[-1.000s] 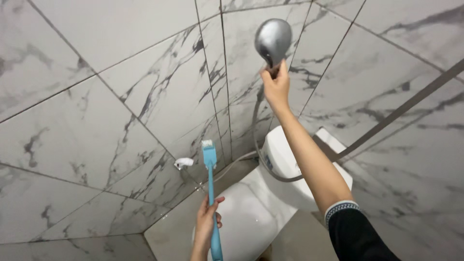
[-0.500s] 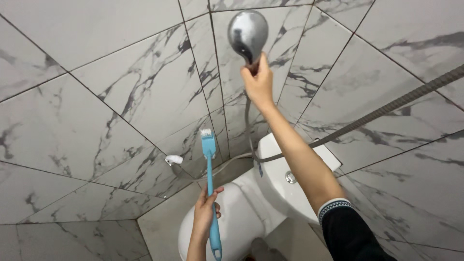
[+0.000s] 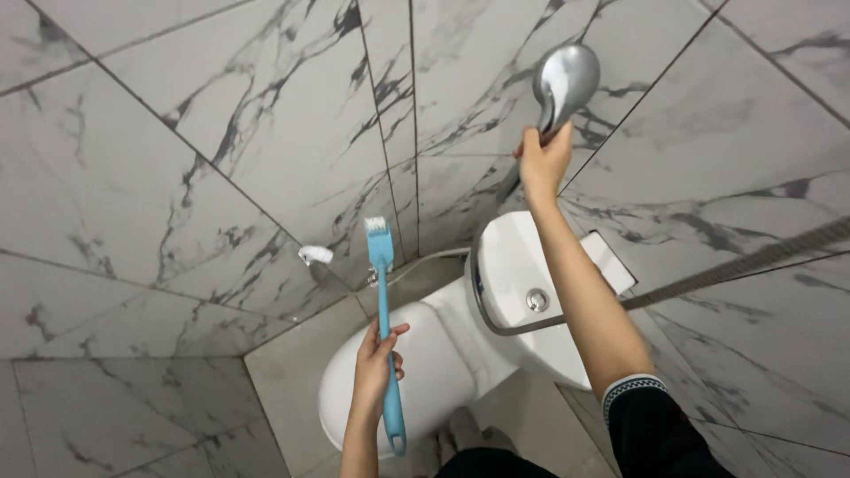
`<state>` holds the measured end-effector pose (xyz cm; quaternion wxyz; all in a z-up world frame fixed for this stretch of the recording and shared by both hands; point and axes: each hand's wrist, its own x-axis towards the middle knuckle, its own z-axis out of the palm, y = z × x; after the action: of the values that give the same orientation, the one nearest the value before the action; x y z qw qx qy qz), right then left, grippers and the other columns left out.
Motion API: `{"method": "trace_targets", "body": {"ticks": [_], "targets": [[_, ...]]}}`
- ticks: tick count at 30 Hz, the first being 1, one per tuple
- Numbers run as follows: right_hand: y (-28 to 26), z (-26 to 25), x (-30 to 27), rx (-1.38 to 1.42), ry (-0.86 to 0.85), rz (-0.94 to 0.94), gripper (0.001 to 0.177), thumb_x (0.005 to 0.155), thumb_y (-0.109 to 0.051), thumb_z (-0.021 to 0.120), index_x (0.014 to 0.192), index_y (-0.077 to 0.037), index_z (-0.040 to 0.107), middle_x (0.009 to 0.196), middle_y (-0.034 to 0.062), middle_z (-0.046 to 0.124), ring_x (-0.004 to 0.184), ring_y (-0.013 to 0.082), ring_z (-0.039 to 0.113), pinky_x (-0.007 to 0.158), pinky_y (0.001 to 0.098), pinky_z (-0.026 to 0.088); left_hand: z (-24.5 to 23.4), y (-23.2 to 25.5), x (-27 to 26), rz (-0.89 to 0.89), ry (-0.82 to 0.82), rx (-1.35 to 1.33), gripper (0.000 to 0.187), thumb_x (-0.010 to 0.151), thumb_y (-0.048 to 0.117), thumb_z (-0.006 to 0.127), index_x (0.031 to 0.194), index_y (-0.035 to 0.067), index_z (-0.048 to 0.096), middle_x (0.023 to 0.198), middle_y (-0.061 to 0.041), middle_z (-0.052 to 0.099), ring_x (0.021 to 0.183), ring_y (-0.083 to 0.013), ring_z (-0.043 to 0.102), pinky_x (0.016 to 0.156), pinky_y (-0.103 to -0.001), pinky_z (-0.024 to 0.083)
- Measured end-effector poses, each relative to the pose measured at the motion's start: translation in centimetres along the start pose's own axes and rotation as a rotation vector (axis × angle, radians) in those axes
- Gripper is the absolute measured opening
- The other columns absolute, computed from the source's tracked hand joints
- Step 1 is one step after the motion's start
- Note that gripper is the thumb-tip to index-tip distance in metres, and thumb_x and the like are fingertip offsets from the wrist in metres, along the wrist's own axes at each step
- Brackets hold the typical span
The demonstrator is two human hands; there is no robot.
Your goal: The person cleans the bathroom wall using a handheld shower head to wet the surface and a long-handled brush to scrub the tiles. They repeatedly wet and scrub the same wall area near the toilet.
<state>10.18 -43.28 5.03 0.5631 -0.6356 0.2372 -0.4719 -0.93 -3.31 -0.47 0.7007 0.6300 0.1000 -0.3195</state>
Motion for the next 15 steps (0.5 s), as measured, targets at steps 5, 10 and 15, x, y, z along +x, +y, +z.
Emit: {"method": "trace_targets", "body": {"ticks": [5, 10, 15], "targets": [[4.5, -0.8, -1.9, 0.024, -0.019, 0.103, 0.016, 0.093, -0.002, 0.06, 0.106, -0.003, 0.051, 0.072, 0.0034, 0.057, 0.055, 0.0146, 0.061, 0.05, 0.0307, 0.051, -0.2, -0.5, 0.0, 0.015, -0.007, -0.054, 0.059, 0.097, 0.01, 0.05, 0.154, 0.008, 0.038, 0.121, -0.008, 0.072, 0.053, -0.0084, 0.048, 0.043, -0.024, 0.043], [2.4, -0.8, -2.9, 0.139, -0.139, 0.064, 0.019, 0.096, 0.001, 0.058, 0.114, -0.001, 0.051, 0.083, 0.0041, 0.058, 0.064, 0.0148, 0.063, 0.057, 0.0305, 0.053, -0.3, -0.4, -0.2, 0.016, 0.008, -0.042, 0.061, 0.098, 0.011, 0.05, 0.156, 0.01, 0.036, 0.119, -0.007, 0.072, 0.053, -0.0084, 0.048, 0.044, -0.024, 0.044], [1.9, -0.6, -4.4, 0.225, -0.29, -0.089, 0.032, 0.097, 0.004, 0.057, 0.128, 0.0, 0.049, 0.089, 0.0051, 0.058, 0.07, 0.0161, 0.062, 0.064, 0.0322, 0.055, -0.2, -1.1, 0.1, -0.007, 0.03, -0.032, 0.062, 0.097, 0.011, 0.05, 0.157, 0.01, 0.034, 0.12, -0.008, 0.072, 0.054, -0.0083, 0.049, 0.045, -0.025, 0.044]]}}
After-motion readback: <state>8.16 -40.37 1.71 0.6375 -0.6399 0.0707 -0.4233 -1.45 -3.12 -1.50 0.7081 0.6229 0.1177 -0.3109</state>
